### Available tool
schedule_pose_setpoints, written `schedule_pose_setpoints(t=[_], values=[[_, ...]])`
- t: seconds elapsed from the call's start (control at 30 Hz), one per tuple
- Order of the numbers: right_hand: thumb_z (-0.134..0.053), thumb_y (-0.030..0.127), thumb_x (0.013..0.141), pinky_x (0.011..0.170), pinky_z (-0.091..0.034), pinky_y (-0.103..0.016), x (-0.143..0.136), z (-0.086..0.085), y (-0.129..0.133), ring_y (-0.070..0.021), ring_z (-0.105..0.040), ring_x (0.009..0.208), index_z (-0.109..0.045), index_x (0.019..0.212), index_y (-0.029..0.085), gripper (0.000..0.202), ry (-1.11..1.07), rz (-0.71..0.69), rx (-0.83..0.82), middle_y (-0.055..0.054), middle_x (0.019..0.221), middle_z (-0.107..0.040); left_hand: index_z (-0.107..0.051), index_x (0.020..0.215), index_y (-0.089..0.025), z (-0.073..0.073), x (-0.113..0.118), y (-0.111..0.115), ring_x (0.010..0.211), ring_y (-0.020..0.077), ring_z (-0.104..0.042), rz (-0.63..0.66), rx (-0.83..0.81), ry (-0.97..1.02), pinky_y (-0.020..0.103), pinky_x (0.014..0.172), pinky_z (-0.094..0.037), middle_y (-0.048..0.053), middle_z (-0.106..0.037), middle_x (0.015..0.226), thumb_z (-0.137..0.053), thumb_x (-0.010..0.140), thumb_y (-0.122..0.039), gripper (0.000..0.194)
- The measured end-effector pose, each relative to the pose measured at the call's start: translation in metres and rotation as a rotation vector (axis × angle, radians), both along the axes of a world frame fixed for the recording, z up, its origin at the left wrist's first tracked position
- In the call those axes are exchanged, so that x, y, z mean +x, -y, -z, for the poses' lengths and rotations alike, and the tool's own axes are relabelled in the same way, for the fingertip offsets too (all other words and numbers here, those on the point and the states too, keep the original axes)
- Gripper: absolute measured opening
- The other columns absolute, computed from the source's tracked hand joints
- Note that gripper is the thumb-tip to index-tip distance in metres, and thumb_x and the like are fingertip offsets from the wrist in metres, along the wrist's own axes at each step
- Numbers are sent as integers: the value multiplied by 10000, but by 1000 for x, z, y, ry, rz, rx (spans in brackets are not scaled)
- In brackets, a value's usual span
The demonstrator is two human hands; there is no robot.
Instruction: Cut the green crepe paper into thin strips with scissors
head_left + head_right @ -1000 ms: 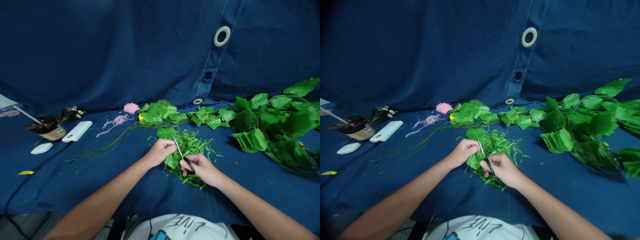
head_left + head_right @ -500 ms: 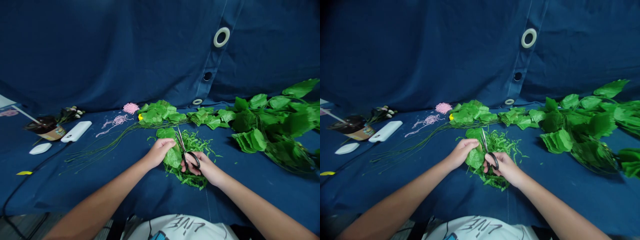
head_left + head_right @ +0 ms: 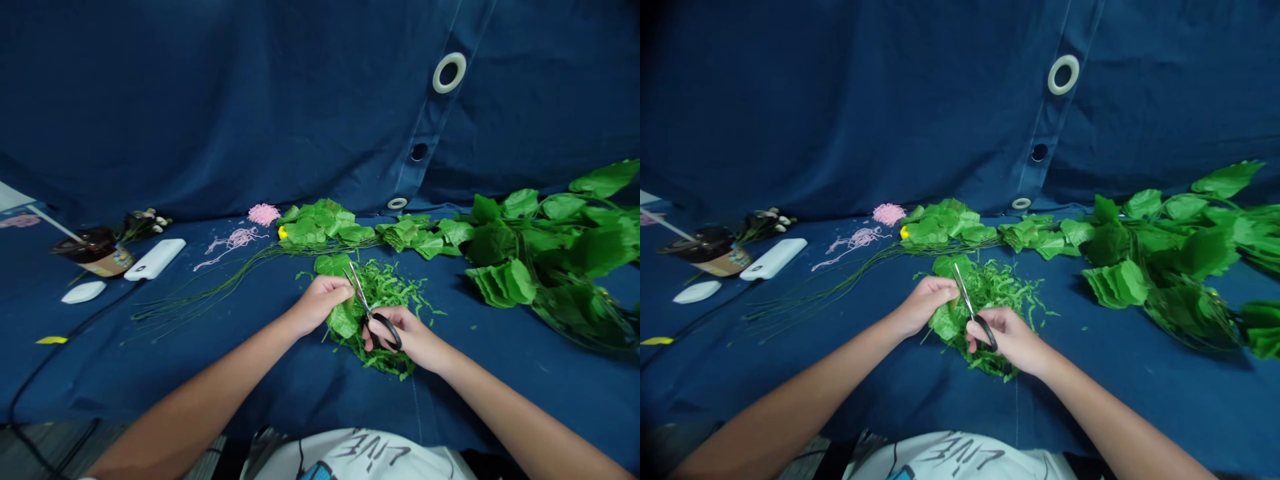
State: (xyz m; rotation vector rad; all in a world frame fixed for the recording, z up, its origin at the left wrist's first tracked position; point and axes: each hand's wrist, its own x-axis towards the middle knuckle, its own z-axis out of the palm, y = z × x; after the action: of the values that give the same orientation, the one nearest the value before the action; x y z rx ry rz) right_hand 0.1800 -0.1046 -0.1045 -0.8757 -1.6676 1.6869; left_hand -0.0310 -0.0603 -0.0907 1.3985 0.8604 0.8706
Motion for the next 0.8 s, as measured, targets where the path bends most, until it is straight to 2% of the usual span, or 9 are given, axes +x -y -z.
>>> schedule_pose_setpoints(t=[0.17, 0.37, 0.53, 0.8], values=[[-632, 535, 895, 507, -295, -225, -2, -7, 1, -105, -448, 552, -694, 787, 111, 442, 41, 16, 36, -57, 702, -683, -549, 615, -126, 5, -2, -3, 541, 79, -329, 10, 53, -49, 221, 525, -240, -38, -398, 561, -617, 839, -375, 342], [-651, 542, 878, 544, -329, -229, -1, -7, 1, -124, -507, 589, -691, 765, 117, 442, 57, 34, 30, -54, 693, -688, -536, 615, -128, 2, -1, -2, 550, 80, -311, 21, 103, -105, 222, 527, -229, -46, -364, 564, -594, 851, -367, 341], [-699, 536, 838, 537, -329, -231, -1, -3, 0, -124, -498, 562, -683, 715, 124, 431, 51, 58, 28, -47, 653, -684, -504, 596, -137, 1, -2, -2, 547, 79, -284, 17, 144, -123, 229, 524, -216, -50, -331, 561, -577, 863, -366, 359], [-677, 549, 851, 525, -322, -234, -2, -1, 1, -121, -489, 547, -651, 704, 136, 439, 71, 69, 26, -37, 636, -667, -513, 595, -138, 1, -2, -2, 545, 82, -300, 8, 131, -132, 226, 526, -224, -49, -341, 557, -578, 846, -366, 346]])
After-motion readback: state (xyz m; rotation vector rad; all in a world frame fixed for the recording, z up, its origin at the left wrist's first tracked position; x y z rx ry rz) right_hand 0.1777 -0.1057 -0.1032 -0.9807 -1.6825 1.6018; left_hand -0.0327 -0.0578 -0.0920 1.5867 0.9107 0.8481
